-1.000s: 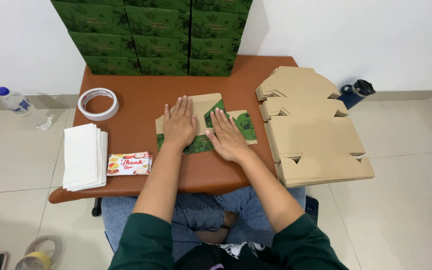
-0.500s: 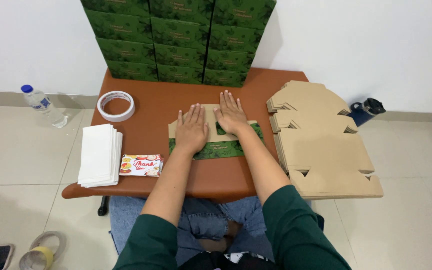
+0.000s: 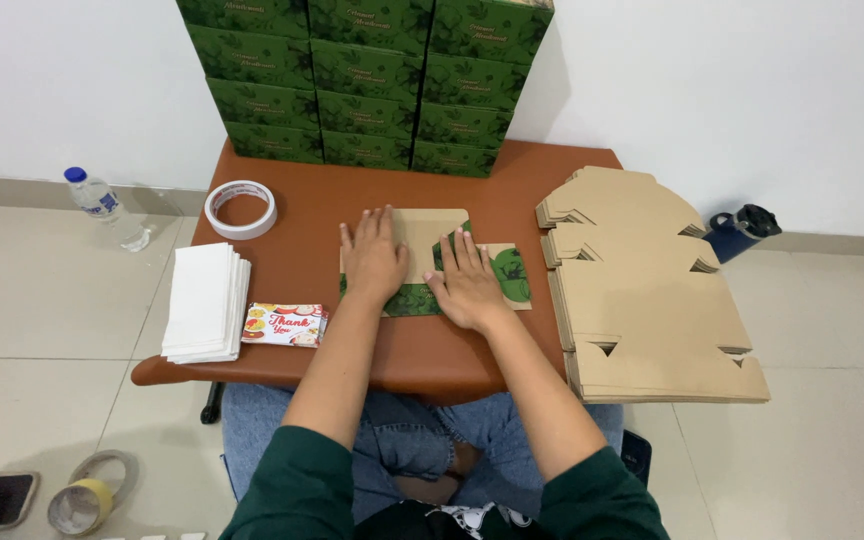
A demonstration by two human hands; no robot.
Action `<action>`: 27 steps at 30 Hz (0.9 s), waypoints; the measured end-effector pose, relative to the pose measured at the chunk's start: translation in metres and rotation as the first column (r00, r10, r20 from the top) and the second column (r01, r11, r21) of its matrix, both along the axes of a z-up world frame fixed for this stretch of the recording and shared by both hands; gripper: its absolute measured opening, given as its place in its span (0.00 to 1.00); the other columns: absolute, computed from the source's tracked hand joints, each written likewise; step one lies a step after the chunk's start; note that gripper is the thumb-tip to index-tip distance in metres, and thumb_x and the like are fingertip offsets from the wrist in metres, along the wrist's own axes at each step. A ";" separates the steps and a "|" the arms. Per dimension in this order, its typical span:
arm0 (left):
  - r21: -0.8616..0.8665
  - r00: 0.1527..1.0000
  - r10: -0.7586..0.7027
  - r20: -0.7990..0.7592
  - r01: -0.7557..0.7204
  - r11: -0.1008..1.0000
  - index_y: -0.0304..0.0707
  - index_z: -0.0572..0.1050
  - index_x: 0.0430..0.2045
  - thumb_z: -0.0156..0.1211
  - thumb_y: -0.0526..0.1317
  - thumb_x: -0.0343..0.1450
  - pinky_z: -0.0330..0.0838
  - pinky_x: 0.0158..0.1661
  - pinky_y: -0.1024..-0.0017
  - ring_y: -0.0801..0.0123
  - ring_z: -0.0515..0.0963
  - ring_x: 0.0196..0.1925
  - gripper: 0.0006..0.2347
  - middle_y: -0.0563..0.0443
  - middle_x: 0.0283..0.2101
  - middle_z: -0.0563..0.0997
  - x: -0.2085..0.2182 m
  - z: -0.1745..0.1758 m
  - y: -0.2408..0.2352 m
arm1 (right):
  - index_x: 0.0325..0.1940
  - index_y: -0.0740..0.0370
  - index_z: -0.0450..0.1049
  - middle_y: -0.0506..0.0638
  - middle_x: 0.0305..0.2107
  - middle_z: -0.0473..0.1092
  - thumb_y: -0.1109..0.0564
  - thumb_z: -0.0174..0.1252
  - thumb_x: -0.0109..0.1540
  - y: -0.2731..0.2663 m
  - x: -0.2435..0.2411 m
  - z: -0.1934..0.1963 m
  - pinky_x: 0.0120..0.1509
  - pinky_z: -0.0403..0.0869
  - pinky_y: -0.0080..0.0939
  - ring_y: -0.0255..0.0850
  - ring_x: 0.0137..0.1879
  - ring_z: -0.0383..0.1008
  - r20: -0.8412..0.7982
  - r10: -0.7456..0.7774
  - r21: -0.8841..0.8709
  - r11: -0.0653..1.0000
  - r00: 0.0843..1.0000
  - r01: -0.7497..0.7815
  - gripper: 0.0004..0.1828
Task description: The person assembles a flat cardboard box by folding its sides and inserting tabs into slots. They then place a small thank you card inside the box, close the lid, and stack the finished box with others.
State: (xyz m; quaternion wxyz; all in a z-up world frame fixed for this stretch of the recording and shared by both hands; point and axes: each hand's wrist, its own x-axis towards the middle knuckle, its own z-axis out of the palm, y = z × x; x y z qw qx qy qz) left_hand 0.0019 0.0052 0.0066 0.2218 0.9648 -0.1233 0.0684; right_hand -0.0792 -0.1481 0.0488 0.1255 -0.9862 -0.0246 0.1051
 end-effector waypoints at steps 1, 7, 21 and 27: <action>0.005 1.000 0.001 0.002 -0.001 1.000 0.41 0.56 0.71 0.48 0.46 0.73 0.34 0.72 0.44 0.57 0.55 0.76 0.28 0.43 0.73 0.61 0.001 0.000 0.007 | 0.81 0.61 0.35 0.62 0.77 0.29 0.33 0.25 0.70 -0.001 -0.001 -0.001 0.82 0.28 0.58 0.51 0.82 0.23 0.002 0.001 0.005 1.000 1.000 -0.001 0.42; 0.060 0.963 0.257 -0.087 -0.252 0.966 0.37 0.65 0.61 0.57 0.60 0.68 0.52 0.65 0.42 0.45 0.63 0.69 0.32 0.35 0.63 0.67 0.015 -0.007 0.041 | 0.81 0.60 0.36 0.63 0.77 0.30 0.32 0.28 0.70 -0.007 -0.001 -0.010 0.81 0.27 0.57 0.51 0.82 0.23 0.039 0.017 0.035 0.999 0.999 -0.019 0.43; -0.011 0.973 -0.217 -0.084 0.217 0.976 0.31 0.54 0.70 0.48 0.44 0.77 0.53 0.68 0.51 0.47 0.63 0.71 0.26 0.32 0.69 0.63 -0.079 0.072 0.013 | 0.81 0.61 0.35 0.64 0.77 0.27 0.33 0.27 0.69 -0.011 0.001 -0.014 0.81 0.25 0.57 0.52 0.82 0.21 0.017 0.018 0.061 0.998 1.000 -0.019 0.43; 0.250 0.937 -0.197 -0.287 0.272 0.929 0.33 0.40 0.74 0.24 0.53 0.80 0.25 0.72 0.49 0.54 0.37 0.79 0.29 0.38 0.78 0.39 -0.081 0.037 0.009 | 0.81 0.62 0.34 0.64 0.77 0.27 0.33 0.27 0.69 -0.010 0.001 -0.010 0.81 0.24 0.57 0.52 0.82 0.20 0.009 0.020 0.061 0.998 1.000 -0.021 0.43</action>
